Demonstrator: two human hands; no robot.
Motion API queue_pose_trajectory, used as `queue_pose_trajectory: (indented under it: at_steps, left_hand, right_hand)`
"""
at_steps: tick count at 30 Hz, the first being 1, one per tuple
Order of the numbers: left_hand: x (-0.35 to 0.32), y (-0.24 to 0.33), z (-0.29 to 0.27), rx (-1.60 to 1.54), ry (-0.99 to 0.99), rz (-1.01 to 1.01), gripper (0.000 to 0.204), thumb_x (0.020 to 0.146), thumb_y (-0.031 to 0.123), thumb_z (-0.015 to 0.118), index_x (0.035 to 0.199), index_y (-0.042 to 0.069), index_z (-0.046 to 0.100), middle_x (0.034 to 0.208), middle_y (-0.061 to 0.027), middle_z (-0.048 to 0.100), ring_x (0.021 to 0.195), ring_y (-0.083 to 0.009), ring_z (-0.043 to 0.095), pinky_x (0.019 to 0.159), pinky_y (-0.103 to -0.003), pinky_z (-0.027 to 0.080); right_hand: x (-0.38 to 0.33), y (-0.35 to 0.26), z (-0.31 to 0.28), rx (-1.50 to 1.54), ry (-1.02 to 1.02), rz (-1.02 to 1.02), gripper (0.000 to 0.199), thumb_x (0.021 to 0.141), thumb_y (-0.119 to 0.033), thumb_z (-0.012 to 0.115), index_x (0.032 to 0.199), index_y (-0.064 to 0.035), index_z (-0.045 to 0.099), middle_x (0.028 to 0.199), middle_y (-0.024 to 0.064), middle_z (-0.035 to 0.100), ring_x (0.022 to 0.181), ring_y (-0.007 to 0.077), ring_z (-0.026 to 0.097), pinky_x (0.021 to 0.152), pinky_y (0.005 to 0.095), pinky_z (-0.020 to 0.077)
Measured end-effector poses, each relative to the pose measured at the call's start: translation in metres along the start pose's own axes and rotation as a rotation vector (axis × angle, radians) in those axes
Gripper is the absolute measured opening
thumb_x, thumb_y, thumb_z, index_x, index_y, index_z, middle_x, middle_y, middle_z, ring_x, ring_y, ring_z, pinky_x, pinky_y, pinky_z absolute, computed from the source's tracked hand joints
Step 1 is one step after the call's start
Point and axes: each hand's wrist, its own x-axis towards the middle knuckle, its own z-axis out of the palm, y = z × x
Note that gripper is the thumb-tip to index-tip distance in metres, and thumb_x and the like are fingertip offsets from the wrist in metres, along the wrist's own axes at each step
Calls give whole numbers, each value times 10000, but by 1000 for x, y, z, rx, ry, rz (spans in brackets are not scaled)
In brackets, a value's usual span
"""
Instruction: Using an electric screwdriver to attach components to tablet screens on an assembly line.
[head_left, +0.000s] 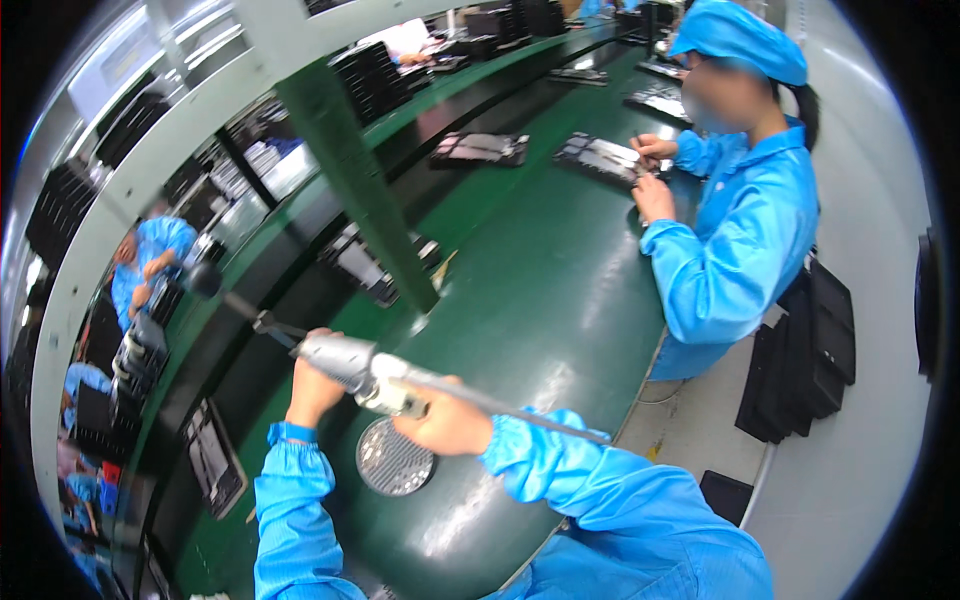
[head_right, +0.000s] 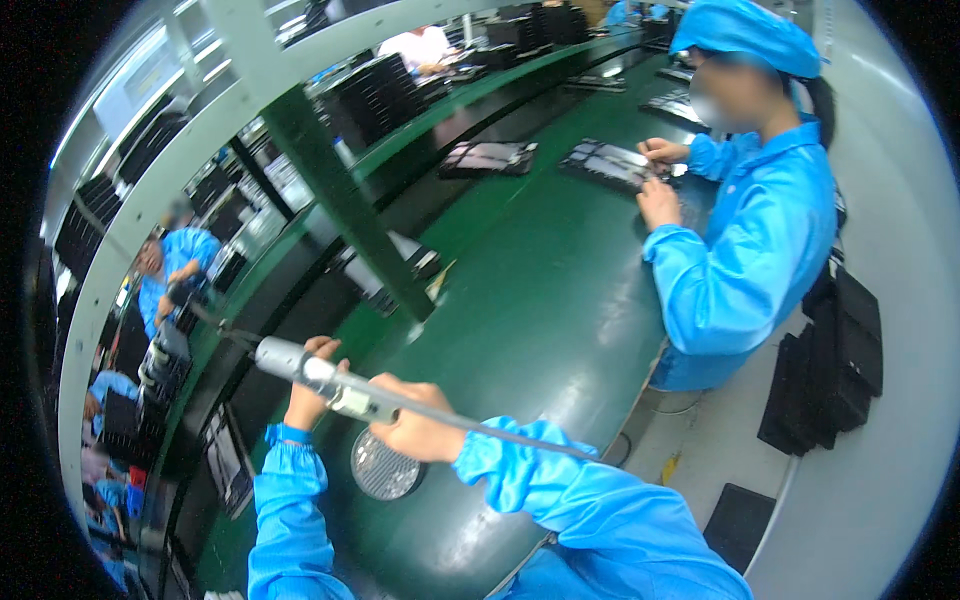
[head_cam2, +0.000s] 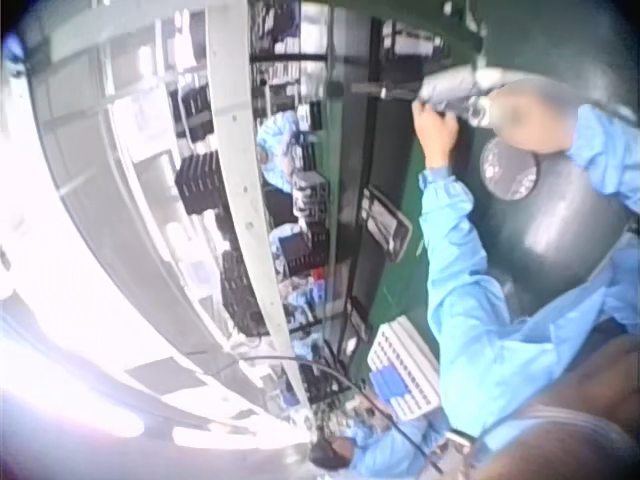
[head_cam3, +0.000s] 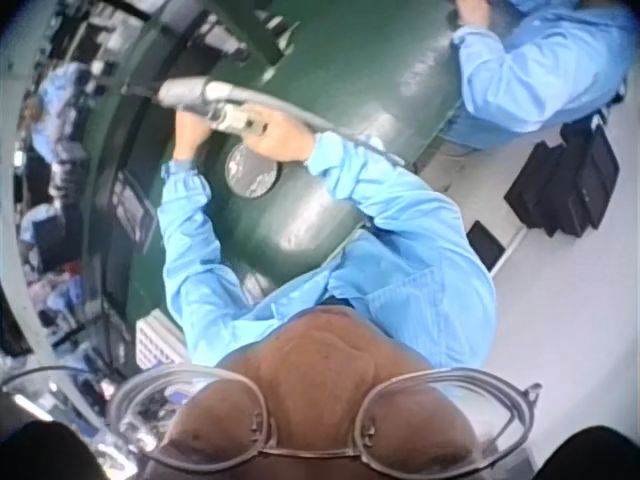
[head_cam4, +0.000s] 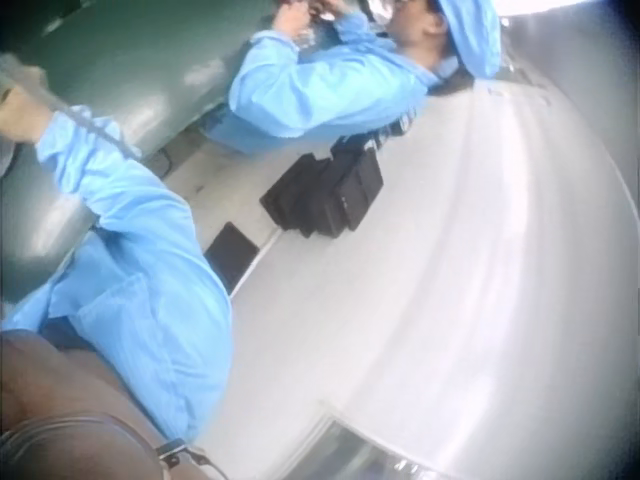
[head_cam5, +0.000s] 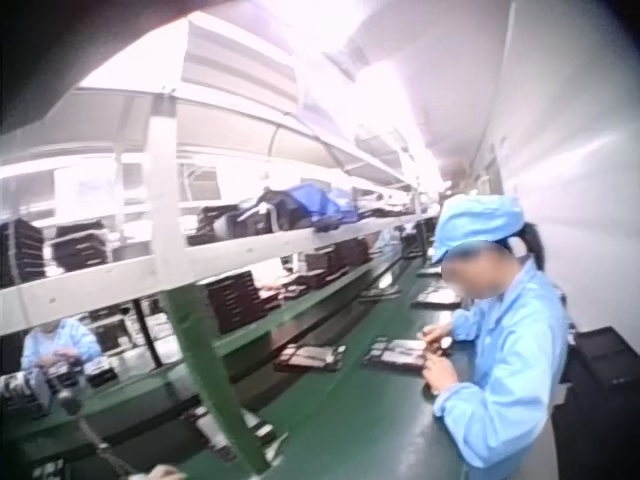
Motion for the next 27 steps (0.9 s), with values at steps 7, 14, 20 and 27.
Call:
queue_pose_trajectory:
  at_steps: [7, 14, 20, 27]
  left_hand:
    - [84, -40, 83, -15, -123, -204, 639, 674, 282, 761, 1214, 20, 540, 1301, -271, 414, 1186, -417, 438, 1007, -415, 386]
    - [122, -32, 64, -93, -309, -153, 707, 602, 214, 791, 1223, 74, 483, 1210, -232, 499, 1086, -417, 514, 941, -435, 444]
    - [99, -19, 59, 337, -319, -263, 670, 613, 47, 665, 1236, 87, 423, 1185, -216, 518, 1050, -471, 531, 823, -511, 497]
    - [-34, -14, -21, 335, -103, -257, 620, 568, -14, 569, 1182, 63, 532, 1234, -177, 553, 1114, -408, 533, 874, -452, 493]
  right_hand:
    - [4, -3, 6, 10, -30, -21, 252, 730, -93, 616, 970, -76, 540, 788, 179, 619, 718, 400, 609, 601, 446, 495]
    - [8, -10, -3, 37, -54, 13, 263, 735, -90, 623, 984, -62, 545, 804, 177, 626, 726, 396, 613, 611, 434, 496]
    - [7, -3, 0, 37, -51, 4, 270, 727, -84, 638, 980, -51, 550, 805, 182, 623, 736, 387, 623, 616, 426, 502]
    - [1, 6, 0, 62, -45, 116, 321, 710, -79, 633, 1026, -66, 575, 846, 191, 637, 796, 373, 642, 667, 395, 520]
